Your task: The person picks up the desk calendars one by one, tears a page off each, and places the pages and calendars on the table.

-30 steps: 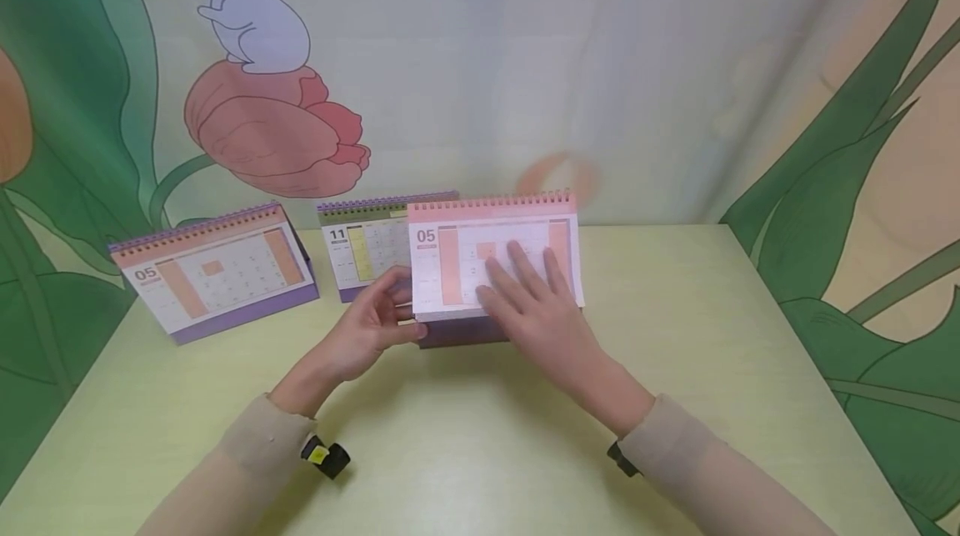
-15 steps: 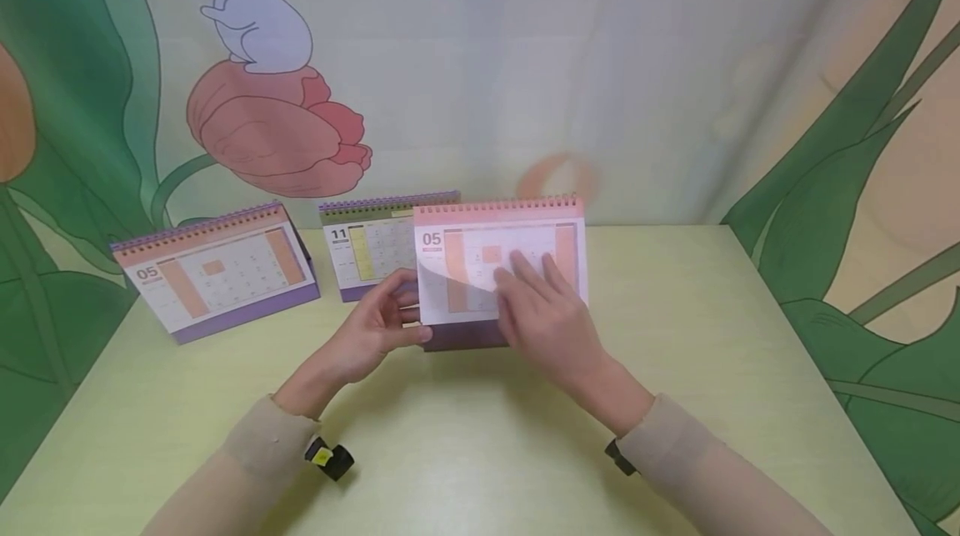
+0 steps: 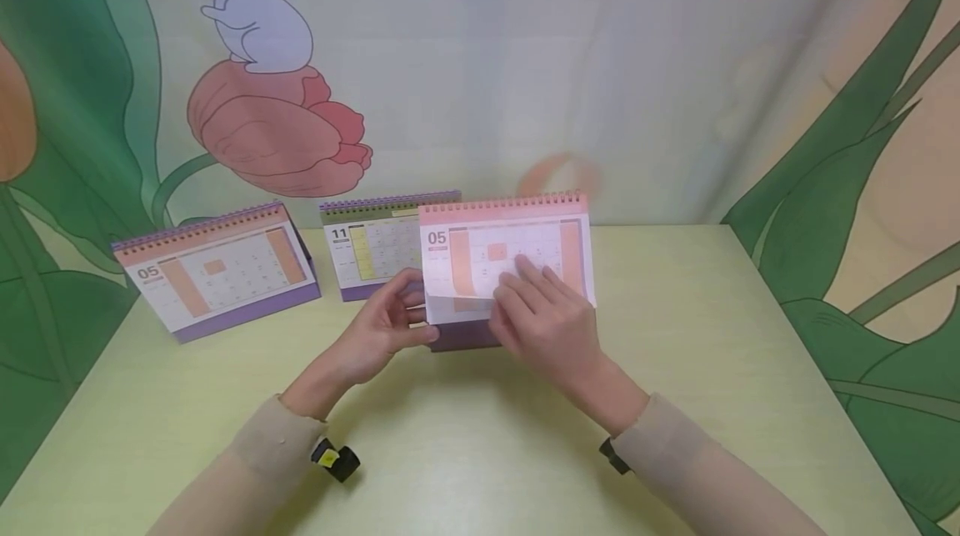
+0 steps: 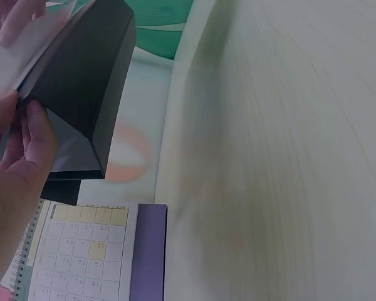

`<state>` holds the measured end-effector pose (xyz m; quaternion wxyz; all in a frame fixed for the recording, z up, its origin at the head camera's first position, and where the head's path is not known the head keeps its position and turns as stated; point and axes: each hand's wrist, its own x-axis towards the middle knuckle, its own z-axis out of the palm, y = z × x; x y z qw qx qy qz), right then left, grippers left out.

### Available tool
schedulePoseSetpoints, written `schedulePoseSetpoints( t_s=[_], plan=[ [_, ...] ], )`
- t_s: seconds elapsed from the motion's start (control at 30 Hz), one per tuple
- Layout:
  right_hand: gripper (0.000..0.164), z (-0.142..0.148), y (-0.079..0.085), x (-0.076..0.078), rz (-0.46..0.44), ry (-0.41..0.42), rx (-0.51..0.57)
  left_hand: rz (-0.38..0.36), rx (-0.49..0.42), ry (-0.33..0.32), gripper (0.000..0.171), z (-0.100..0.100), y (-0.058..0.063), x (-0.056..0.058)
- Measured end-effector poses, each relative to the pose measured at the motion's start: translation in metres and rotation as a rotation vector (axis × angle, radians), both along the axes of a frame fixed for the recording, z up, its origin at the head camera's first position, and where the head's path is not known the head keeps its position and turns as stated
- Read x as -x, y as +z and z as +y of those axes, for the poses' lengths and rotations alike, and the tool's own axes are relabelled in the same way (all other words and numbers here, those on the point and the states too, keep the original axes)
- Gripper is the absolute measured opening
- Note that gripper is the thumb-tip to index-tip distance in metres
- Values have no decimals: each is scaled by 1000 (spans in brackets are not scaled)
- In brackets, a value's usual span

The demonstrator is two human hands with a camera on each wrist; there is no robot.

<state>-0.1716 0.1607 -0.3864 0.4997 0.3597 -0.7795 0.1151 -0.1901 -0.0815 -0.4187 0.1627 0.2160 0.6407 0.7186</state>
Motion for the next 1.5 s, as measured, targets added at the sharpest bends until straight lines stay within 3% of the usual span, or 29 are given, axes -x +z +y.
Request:
schedulePoseSetpoints(
  t_s=[0.2,0.63,0.9,1.27,1.5],
  plan=[
    [18,0,-3,-1,31,-8,-21,-5,-14,10,63,2,1,0],
    [19,1,-6,-4,6,-32,-19,2,-9,38,61,6,3,1],
    [13,-5,-8,-7,-20,-46,52,11,12,106,61,8,2,0],
    [23,-11,-17,-8,-57,-1,173,3,12,135,59,9,-1,-2],
    [14,-14,-20,-9,-78,-15,234,22,30,157,59,10,-5,0]
  ],
)
